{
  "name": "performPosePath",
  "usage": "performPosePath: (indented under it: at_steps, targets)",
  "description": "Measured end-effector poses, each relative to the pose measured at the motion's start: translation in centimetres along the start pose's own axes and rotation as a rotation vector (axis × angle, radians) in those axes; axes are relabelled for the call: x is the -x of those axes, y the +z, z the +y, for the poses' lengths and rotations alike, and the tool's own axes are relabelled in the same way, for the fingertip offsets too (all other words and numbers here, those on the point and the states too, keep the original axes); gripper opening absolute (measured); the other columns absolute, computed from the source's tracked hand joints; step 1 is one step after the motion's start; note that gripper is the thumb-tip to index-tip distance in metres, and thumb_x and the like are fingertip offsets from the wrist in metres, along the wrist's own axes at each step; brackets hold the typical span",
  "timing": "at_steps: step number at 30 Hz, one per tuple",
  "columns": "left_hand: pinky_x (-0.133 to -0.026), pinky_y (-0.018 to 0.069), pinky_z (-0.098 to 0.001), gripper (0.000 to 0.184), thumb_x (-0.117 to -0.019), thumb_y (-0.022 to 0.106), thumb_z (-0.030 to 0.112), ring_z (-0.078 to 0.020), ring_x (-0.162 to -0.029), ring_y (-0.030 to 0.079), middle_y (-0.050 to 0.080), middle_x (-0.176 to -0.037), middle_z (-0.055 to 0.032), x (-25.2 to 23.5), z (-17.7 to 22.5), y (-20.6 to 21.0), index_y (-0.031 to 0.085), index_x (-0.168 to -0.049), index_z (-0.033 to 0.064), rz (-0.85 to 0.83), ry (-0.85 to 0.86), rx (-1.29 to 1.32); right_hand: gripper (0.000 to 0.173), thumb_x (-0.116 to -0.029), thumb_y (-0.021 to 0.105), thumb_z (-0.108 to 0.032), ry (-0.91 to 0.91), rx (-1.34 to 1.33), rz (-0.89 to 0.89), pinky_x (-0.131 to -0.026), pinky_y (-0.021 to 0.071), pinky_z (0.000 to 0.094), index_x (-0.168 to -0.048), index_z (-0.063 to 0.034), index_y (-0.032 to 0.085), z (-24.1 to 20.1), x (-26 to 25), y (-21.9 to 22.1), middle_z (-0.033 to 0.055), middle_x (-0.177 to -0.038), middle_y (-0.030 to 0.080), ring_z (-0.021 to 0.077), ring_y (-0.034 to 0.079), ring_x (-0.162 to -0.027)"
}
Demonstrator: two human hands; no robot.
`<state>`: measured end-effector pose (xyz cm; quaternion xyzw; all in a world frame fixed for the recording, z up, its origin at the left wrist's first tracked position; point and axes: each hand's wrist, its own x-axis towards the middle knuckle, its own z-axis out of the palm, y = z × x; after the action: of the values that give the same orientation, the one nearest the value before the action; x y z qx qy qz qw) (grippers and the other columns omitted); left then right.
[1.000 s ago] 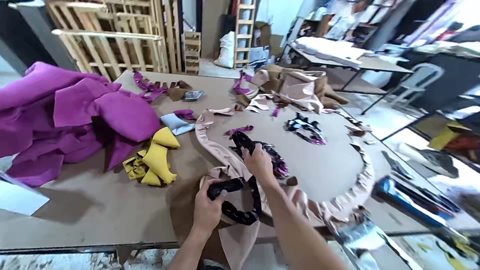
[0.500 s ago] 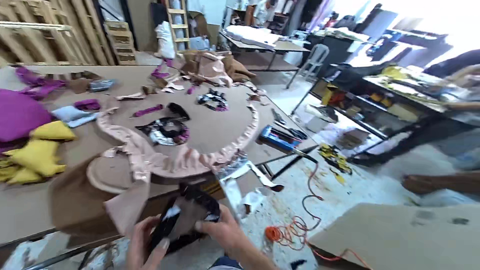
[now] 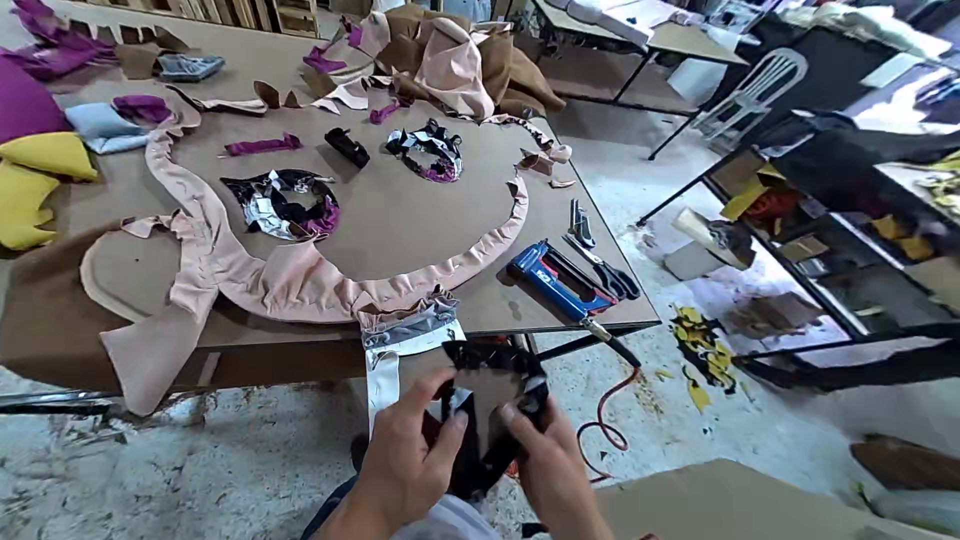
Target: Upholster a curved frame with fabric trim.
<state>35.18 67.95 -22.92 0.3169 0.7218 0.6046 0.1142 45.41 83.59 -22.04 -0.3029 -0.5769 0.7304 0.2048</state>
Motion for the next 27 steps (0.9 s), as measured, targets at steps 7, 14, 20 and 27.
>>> performPosePath:
  at_steps: [7,14,20,27]
  targets:
    - [-0.077,0.0637,-0.0333,0.038,-0.1031,0.051,0.038,-0.0072,-0.091,0.072,0.073,-0.111,0.0023,-7.7,-3.5,-1.5,0.068,-0.126,0.0127,0.057,0.03,-0.4,0.057,-0.0919,0.072,-0.017,0.031,0.246,0.175,-0.079,0.0622,0.0464,-0.143,-0.0063,0.049,1.2,-12.8,-4.5,0.0154,-0.112,0.069,0.0254,0.071,-0.093]
    - [-0.115,0.0417,-0.051,0.051,-0.1001,0.055,0.046,-0.022,-0.143,0.046,0.054,-0.151,-0.0018,-16.6,-7.5,1.0,0.058,-0.144,0.0211,-0.163,0.099,-0.837,0.077,-0.0838,0.075,-0.024,0.121,0.359,0.038,-0.076,0.0636,0.0358,-0.153,-0.0113,0.044,4.0,-18.6,-4.3,0.0089,-0.116,0.07,0.0162,0.072,-0.091]
    - [-0.105,0.0527,-0.0393,0.017,-0.099,0.065,0.027,-0.018,-0.124,0.062,0.073,-0.112,0.0007,-17.7,-11.4,1.2,0.078,-0.101,0.0169,-0.132,0.204,-0.71,0.079,-0.0858,0.075,-0.034,0.058,0.438,0.018,-0.084,0.0607,0.0245,-0.151,-0.0019,0.045,4.5,-18.1,-3.9,0.0061,-0.122,0.069,0.0062,0.069,-0.101]
    - [-0.116,0.0435,-0.0474,0.016,-0.0989,0.066,0.027,-0.0178,-0.126,0.061,0.073,-0.113,0.0019,-18.9,-11.8,-0.6,0.078,-0.102,0.0164,-0.272,0.268,-0.611,0.072,-0.0957,0.066,-0.043,0.036,0.529,-0.008,-0.071,0.0625,0.0236,-0.154,-0.0079,0.042,4.8,-17.6,-4.1,-0.0013,-0.107,0.073,0.0047,0.071,-0.084]
